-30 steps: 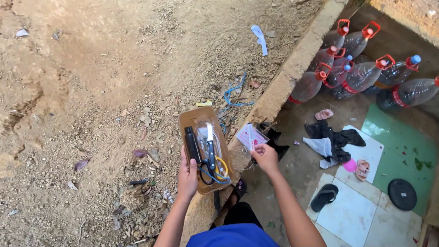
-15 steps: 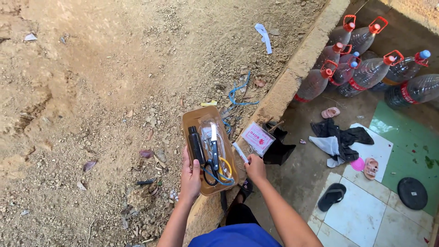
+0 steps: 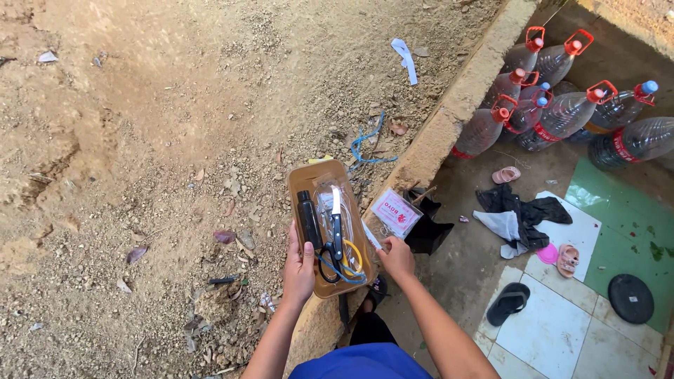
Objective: Organizing various tools and miscellaneous items from a tray into a plastic container.
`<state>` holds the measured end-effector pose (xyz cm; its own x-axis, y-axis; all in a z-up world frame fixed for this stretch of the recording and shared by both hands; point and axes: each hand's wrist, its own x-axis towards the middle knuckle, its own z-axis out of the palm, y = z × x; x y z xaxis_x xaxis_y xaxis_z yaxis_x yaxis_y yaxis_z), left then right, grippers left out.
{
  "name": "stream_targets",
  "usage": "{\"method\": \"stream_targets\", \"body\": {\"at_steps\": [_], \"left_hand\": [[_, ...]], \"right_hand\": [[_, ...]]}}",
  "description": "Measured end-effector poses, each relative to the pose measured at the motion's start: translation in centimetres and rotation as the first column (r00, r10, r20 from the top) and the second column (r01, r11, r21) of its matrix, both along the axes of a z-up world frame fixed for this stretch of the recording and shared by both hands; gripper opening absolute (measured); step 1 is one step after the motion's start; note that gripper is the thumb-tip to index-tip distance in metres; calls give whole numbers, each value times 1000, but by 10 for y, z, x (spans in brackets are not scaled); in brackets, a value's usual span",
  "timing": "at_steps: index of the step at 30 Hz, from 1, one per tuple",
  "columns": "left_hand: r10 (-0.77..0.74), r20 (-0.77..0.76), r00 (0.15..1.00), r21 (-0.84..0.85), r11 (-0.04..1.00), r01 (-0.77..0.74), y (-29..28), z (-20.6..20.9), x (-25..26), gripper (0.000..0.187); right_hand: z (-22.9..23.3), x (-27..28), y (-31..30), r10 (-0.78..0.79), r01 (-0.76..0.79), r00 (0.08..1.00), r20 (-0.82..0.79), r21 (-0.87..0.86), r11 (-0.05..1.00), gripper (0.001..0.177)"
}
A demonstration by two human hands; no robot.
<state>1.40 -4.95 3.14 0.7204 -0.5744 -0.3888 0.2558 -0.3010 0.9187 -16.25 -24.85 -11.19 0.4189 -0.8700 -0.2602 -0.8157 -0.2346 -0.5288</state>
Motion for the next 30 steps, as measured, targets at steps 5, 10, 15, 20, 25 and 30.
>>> {"method": "stream_targets", "body": {"at_steps": [5, 10, 15, 20, 25, 30], "left_hand": [[-17, 70, 997, -83, 996, 23, -1, -17, -1, 70], [-41, 106, 994, -59, 997, 47, -7, -8, -6, 71], [-55, 222, 973, -219, 970, 104, -14, -28, -13, 67], [-53, 229, 972, -221, 970, 105, -17, -29, -20, 67], [-33, 276, 961, -193, 977, 89, -16, -27, -23, 66], [-56, 303, 951, -125, 987, 98, -22, -18, -30, 65]], "right_hand": [[-10, -4, -2, -23, 24, 999, -35, 42, 999, 27], [-17, -10, -1, -45, 46, 998, -54, 17, 999, 25], [-14, -11, -1, 0, 0, 1000, 3, -53, 999, 29], [-36, -17, -21, 4, 17, 980, 198, -100, 995, 31], [21, 3, -30, -161, 184, 839, 519, 6, 983, 23], [152, 44, 3, 0, 31, 695, 719, -30, 999, 24]]}}
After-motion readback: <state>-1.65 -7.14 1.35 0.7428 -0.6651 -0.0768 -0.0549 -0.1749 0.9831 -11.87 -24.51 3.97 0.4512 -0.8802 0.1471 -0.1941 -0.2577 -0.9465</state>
